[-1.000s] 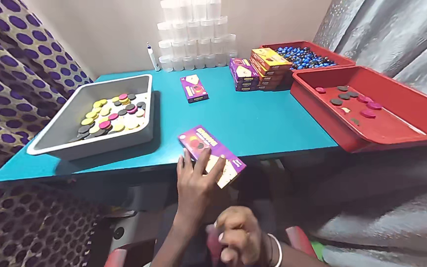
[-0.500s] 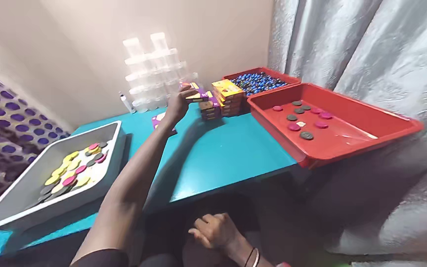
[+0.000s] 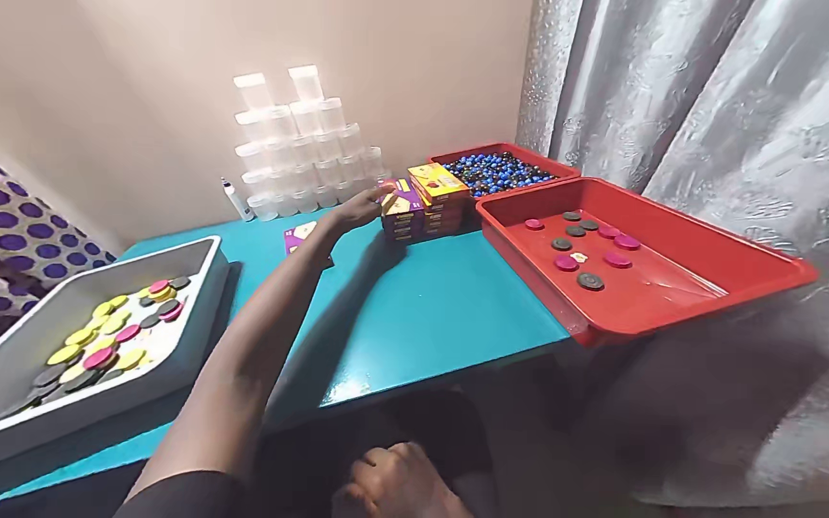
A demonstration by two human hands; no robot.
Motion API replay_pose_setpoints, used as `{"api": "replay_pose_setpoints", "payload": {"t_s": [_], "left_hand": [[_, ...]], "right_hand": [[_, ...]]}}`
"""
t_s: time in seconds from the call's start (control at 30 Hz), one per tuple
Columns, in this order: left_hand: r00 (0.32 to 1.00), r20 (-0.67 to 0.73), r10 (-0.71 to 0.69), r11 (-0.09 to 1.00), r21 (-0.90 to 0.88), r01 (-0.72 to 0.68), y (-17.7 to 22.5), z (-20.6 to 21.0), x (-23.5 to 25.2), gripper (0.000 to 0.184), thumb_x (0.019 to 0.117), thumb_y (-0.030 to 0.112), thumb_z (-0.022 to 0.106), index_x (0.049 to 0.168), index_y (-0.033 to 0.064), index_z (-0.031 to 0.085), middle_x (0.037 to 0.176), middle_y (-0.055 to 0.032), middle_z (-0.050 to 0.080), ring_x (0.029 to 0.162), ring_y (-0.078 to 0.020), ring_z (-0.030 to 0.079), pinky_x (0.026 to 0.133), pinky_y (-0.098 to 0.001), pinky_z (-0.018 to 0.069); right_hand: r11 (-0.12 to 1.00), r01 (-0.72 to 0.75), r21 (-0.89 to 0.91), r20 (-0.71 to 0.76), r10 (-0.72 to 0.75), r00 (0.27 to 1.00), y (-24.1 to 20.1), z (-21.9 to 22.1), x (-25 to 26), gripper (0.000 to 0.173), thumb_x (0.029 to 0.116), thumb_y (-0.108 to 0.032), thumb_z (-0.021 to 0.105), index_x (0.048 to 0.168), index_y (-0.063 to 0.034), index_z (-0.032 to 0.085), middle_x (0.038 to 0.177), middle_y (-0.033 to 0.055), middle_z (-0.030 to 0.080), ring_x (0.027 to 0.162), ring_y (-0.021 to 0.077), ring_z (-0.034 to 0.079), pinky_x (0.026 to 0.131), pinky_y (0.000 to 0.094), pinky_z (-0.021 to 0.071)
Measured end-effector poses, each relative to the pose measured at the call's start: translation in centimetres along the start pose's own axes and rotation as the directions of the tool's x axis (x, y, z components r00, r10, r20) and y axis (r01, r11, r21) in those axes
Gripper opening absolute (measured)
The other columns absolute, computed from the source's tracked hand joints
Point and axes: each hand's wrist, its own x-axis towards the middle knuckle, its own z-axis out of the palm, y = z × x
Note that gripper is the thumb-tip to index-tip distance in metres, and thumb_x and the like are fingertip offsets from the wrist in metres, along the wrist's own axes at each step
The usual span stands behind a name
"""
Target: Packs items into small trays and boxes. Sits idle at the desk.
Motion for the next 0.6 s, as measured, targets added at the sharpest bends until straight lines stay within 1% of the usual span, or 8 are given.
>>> {"api": "replay_pose_setpoints", "payload": {"t_s": [0.07, 0.13, 0.2, 0.3, 0.37, 0.5, 0.53, 0.6], "left_hand": [[0.991, -0.051, -0.126, 0.935, 0.328, 0.136, 0.5, -1.0, -0.8, 0.056, 0.0981, 0.001, 0.047, 0.154, 0.0017, 0.042, 0.155, -0.0284, 0.042, 0.142, -0.0415, 0.045, 0.112, -0.0585, 0.0385], [0.935, -0.068, -0.348, 0.737, 0.597, 0.317, -0.4, -1.9, -2.7, 0.056, 0.1022, 0.038, 0.053, 0.15, 0.0093, 0.049, 0.145, -0.0314, 0.05, 0.133, -0.0504, 0.051, 0.102, -0.0717, 0.0409], [0.847, 0.024, -0.531, 0.649, 0.655, 0.388, -1.9, -2.2, -5.6, 0.071, 0.1022, 0.064, 0.04, 0.138, 0.0057, 0.06, 0.127, -0.0292, 0.064, 0.121, -0.0495, 0.06, 0.096, -0.0742, 0.0433], [0.784, 0.087, -0.614, 0.636, 0.643, 0.427, -2.2, -0.8, -11.5, 0.06, 0.1036, 0.06, 0.041, 0.122, 0.0107, 0.069, 0.108, -0.0262, 0.068, 0.103, -0.0471, 0.065, 0.082, -0.0716, 0.0477], [0.803, -0.005, -0.596, 0.588, 0.677, 0.441, 0.9, 0.6, -15.5, 0.05, 0.1013, 0.06, 0.046, 0.122, 0.0207, 0.069, 0.118, -0.026, 0.064, 0.106, -0.049, 0.063, 0.075, -0.0696, 0.0502], [0.894, 0.07, -0.443, 0.74, 0.591, 0.321, 6.4, 0.6, -22.4, 0.061, 0.1031, 0.058, 0.045, 0.147, 0.0173, 0.056, 0.128, -0.0238, 0.061, 0.115, -0.0441, 0.062, 0.088, -0.0639, 0.0518], [0.91, 0.075, -0.407, 0.764, 0.574, 0.294, 6.8, 0.4, -24.0, 0.061, 0.1033, 0.057, 0.046, 0.147, 0.0155, 0.056, 0.129, -0.0234, 0.062, 0.117, -0.0433, 0.061, 0.093, -0.0624, 0.0505], [0.931, -0.007, -0.364, 0.757, 0.581, 0.3, 7.1, 1.9, -27.3, 0.055, 0.1022, 0.053, 0.053, 0.142, 0.015, 0.059, 0.127, -0.0253, 0.06, 0.113, -0.0465, 0.061, 0.087, -0.0615, 0.0521]], "right_hand": [[1.0, 0.002, -0.014, 0.012, -0.002, 1.0, 0.2, 0.0, 0.0, 0.044, 0.1046, -0.039, 0.052, 0.08, -0.0086, 0.072, 0.068, 0.0067, 0.067, 0.057, 0.0221, 0.068, 0.047, 0.0404, 0.0546], [1.0, 0.009, -0.002, 0.02, -0.009, 1.0, 0.4, 0.3, -0.2, 0.049, 0.1066, -0.044, 0.048, 0.079, -0.0094, 0.07, 0.068, 0.0051, 0.066, 0.056, 0.0201, 0.067, 0.046, 0.0385, 0.054], [1.0, 0.002, 0.011, 0.045, -0.002, 0.999, 0.6, 0.1, -0.3, 0.052, 0.1077, -0.046, 0.045, 0.083, -0.009, 0.071, 0.069, 0.0052, 0.066, 0.058, 0.0198, 0.068, 0.047, 0.0384, 0.0544], [1.0, 0.016, 0.001, 0.054, -0.016, 0.998, 0.7, 0.1, 0.0, 0.052, 0.1082, -0.047, 0.042, 0.085, -0.0109, 0.072, 0.072, 0.0029, 0.066, 0.061, 0.0175, 0.068, 0.048, 0.0362, 0.0541], [1.0, 0.029, -0.003, 0.082, -0.029, 0.996, 0.3, 0.4, -0.2, 0.053, 0.1083, -0.048, 0.041, 0.086, -0.0117, 0.073, 0.072, 0.0017, 0.065, 0.061, 0.0163, 0.067, 0.048, 0.0353, 0.0533], [0.994, 0.112, -0.02, 0.098, -0.11, 0.989, -0.5, 0.6, -0.4, 0.052, 0.1087, -0.046, 0.041, 0.088, -0.0115, 0.074, 0.075, 0.0012, 0.068, 0.065, 0.0139, 0.068, 0.052, 0.0312, 0.055], [0.988, 0.15, -0.029, 0.063, -0.148, 0.987, -0.8, 0.7, 0.0, 0.052, 0.1088, -0.045, 0.041, 0.088, -0.0114, 0.075, 0.077, 0.0012, 0.069, 0.067, 0.0133, 0.068, 0.055, 0.0297, 0.0558], [0.976, 0.198, -0.087, -0.041, -0.202, 0.979, -2.1, 0.4, 0.8, 0.047, 0.1079, -0.043, 0.046, 0.092, -0.0109, 0.077, 0.086, 0.0019, 0.075, 0.079, 0.0127, 0.073, 0.067, 0.0278, 0.0601]]}}
